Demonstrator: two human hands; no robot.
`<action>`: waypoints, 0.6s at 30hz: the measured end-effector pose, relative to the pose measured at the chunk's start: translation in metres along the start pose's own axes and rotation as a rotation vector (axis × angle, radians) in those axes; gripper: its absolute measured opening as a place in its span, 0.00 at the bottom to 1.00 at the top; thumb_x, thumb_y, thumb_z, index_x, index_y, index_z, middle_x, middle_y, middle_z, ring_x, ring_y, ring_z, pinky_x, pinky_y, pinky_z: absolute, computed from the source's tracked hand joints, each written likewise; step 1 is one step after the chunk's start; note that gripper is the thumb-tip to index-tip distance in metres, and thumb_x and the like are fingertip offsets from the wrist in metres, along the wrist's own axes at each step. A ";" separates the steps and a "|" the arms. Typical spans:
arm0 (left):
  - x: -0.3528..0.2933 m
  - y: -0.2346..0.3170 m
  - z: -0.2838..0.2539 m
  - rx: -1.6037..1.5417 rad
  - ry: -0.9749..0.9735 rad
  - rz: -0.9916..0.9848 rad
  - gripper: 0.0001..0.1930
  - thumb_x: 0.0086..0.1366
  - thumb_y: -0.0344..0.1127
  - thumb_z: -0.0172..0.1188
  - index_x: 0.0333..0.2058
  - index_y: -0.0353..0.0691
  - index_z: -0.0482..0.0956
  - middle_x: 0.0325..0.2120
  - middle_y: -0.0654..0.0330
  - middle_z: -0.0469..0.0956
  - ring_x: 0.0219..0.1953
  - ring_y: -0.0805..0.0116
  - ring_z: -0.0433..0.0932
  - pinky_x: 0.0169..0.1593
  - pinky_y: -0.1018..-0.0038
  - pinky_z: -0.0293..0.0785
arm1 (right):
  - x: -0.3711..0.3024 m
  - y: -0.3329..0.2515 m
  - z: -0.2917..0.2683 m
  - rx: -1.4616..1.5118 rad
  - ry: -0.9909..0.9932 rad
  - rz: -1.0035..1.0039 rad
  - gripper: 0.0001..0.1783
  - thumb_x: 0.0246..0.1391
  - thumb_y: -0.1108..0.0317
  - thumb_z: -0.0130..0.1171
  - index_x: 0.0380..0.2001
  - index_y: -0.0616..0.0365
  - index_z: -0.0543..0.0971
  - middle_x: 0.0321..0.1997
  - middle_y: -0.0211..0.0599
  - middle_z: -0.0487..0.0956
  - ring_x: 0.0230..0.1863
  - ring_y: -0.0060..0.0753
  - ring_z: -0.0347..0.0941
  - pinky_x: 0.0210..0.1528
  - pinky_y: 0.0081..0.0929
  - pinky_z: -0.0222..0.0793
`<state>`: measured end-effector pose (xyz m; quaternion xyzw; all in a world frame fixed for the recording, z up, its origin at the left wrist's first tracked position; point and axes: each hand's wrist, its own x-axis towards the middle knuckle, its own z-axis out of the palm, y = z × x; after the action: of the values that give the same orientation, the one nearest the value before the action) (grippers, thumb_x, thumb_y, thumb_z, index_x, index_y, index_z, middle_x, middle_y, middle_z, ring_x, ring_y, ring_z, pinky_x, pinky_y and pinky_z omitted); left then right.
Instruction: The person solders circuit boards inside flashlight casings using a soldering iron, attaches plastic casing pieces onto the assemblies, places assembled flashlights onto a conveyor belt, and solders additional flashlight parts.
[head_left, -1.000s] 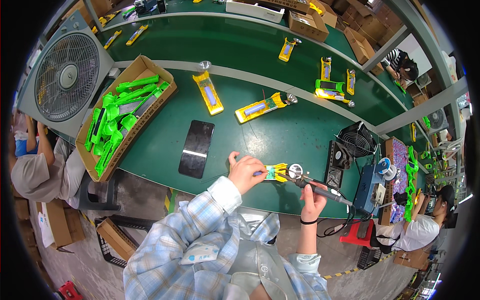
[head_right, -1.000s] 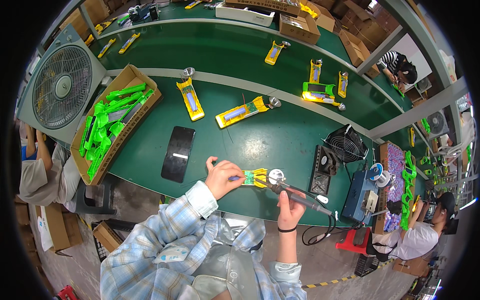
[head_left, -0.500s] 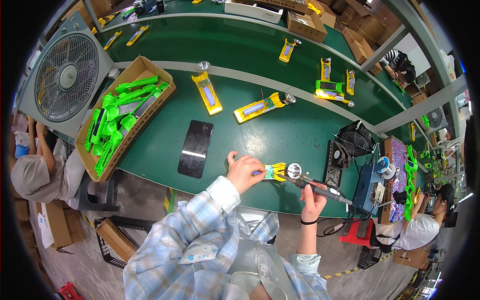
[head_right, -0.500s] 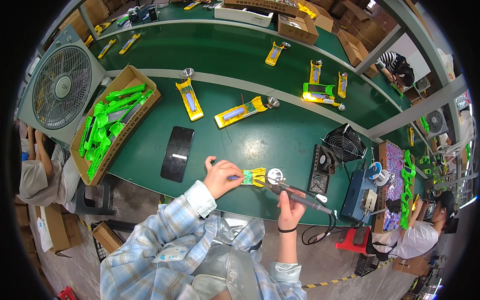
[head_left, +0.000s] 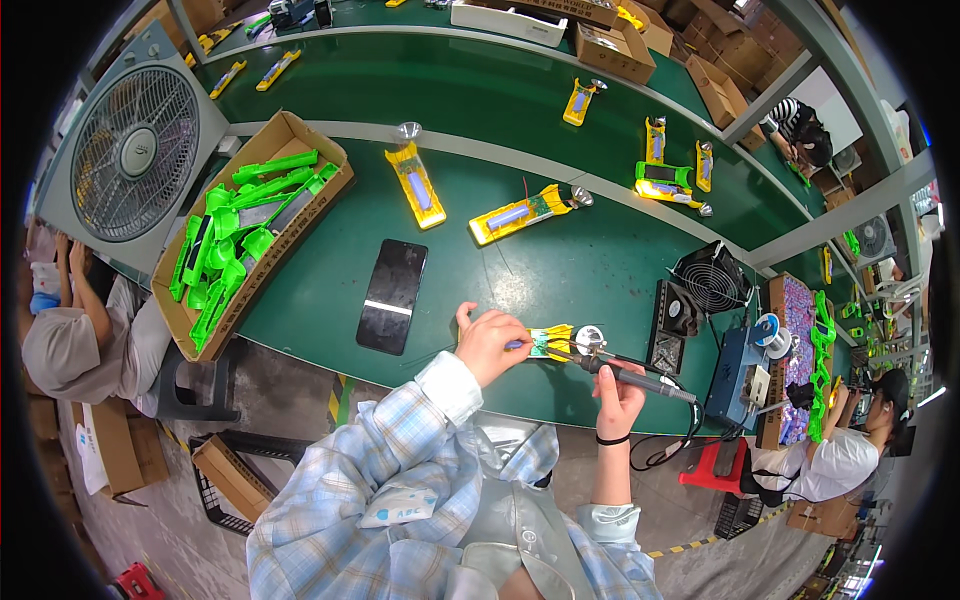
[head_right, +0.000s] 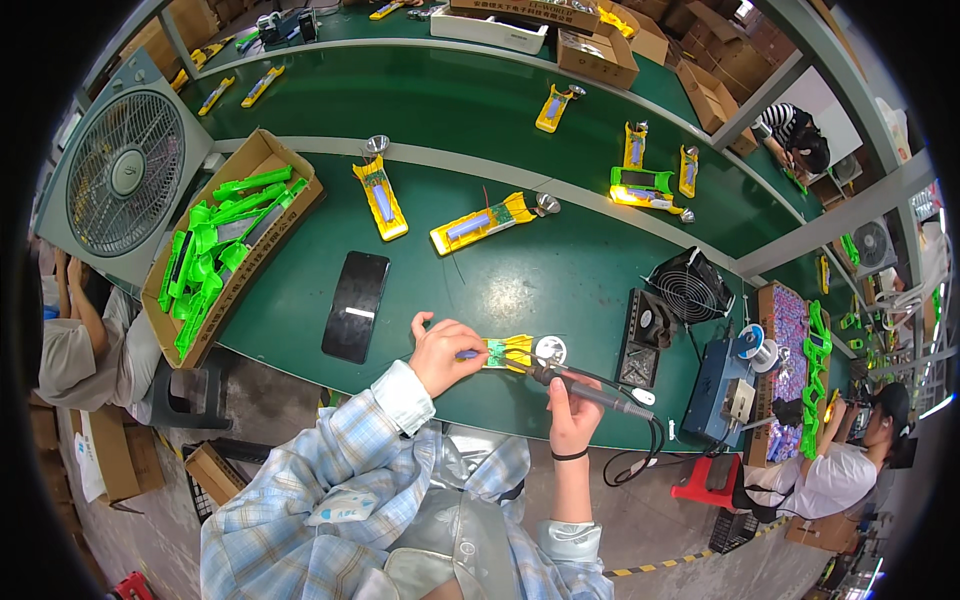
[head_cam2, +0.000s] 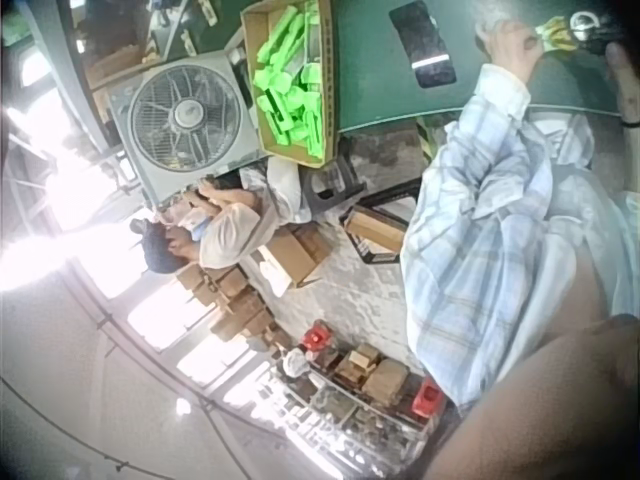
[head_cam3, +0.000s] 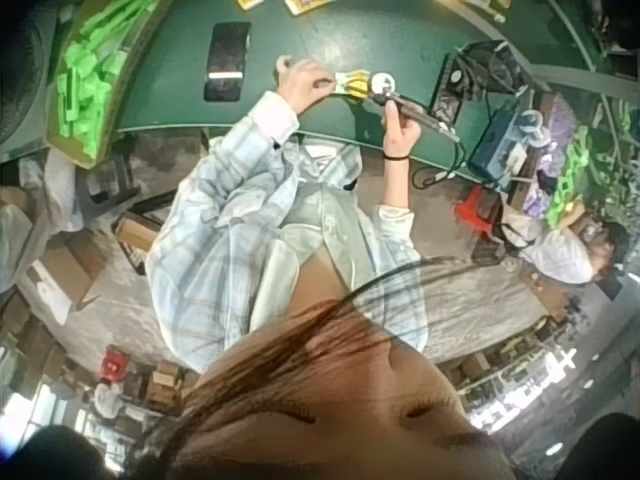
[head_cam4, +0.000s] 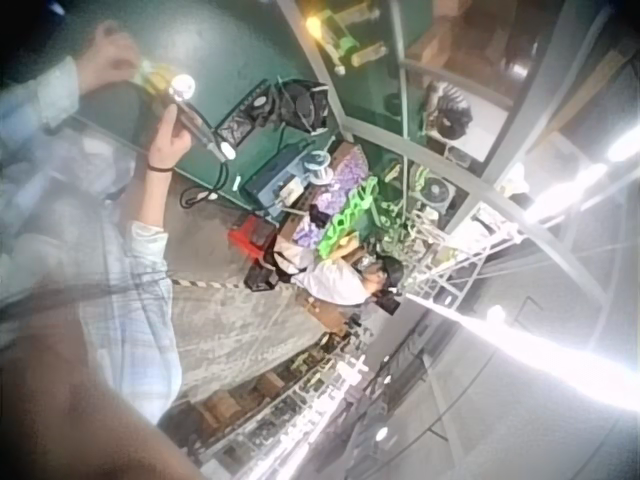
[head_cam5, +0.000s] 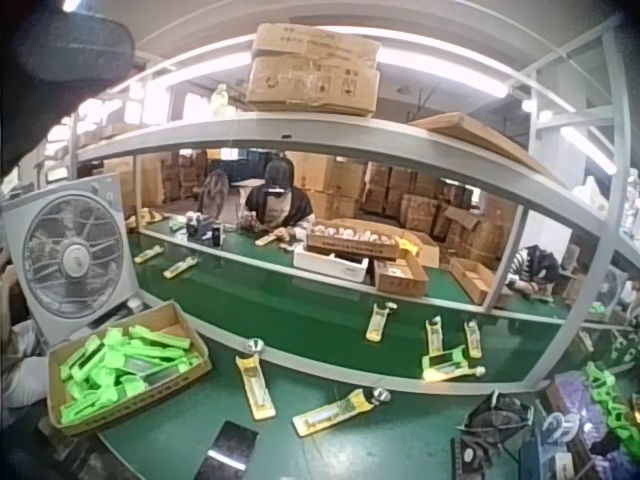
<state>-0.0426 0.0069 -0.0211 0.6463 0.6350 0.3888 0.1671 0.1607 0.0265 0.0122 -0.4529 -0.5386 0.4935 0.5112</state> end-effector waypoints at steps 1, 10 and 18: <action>0.000 0.000 0.000 0.001 0.000 -0.001 0.03 0.47 0.37 0.60 0.19 0.48 0.76 0.23 0.73 0.74 0.34 0.75 0.71 0.50 0.56 0.44 | 0.000 0.000 0.000 0.001 -0.007 0.009 0.11 0.49 0.71 0.55 0.34 0.63 0.68 0.24 0.34 0.70 0.18 0.17 0.64 0.19 0.13 0.59; 0.000 -0.001 0.000 0.000 -0.013 -0.007 0.03 0.48 0.38 0.60 0.20 0.48 0.77 0.24 0.73 0.74 0.35 0.74 0.70 0.50 0.56 0.44 | 0.001 0.001 0.000 -0.013 -0.025 0.039 0.11 0.49 0.71 0.55 0.34 0.64 0.68 0.25 0.34 0.70 0.19 0.18 0.64 0.19 0.13 0.60; 0.000 -0.001 0.001 0.004 -0.014 -0.003 0.04 0.48 0.39 0.60 0.20 0.49 0.77 0.24 0.73 0.74 0.35 0.74 0.70 0.50 0.56 0.44 | 0.001 0.001 0.000 -0.022 -0.018 0.031 0.10 0.49 0.73 0.54 0.34 0.65 0.68 0.26 0.34 0.70 0.20 0.18 0.64 0.19 0.13 0.60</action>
<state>-0.0431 0.0077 -0.0223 0.6483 0.6355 0.3830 0.1708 0.1607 0.0277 0.0113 -0.4622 -0.5415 0.4994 0.4936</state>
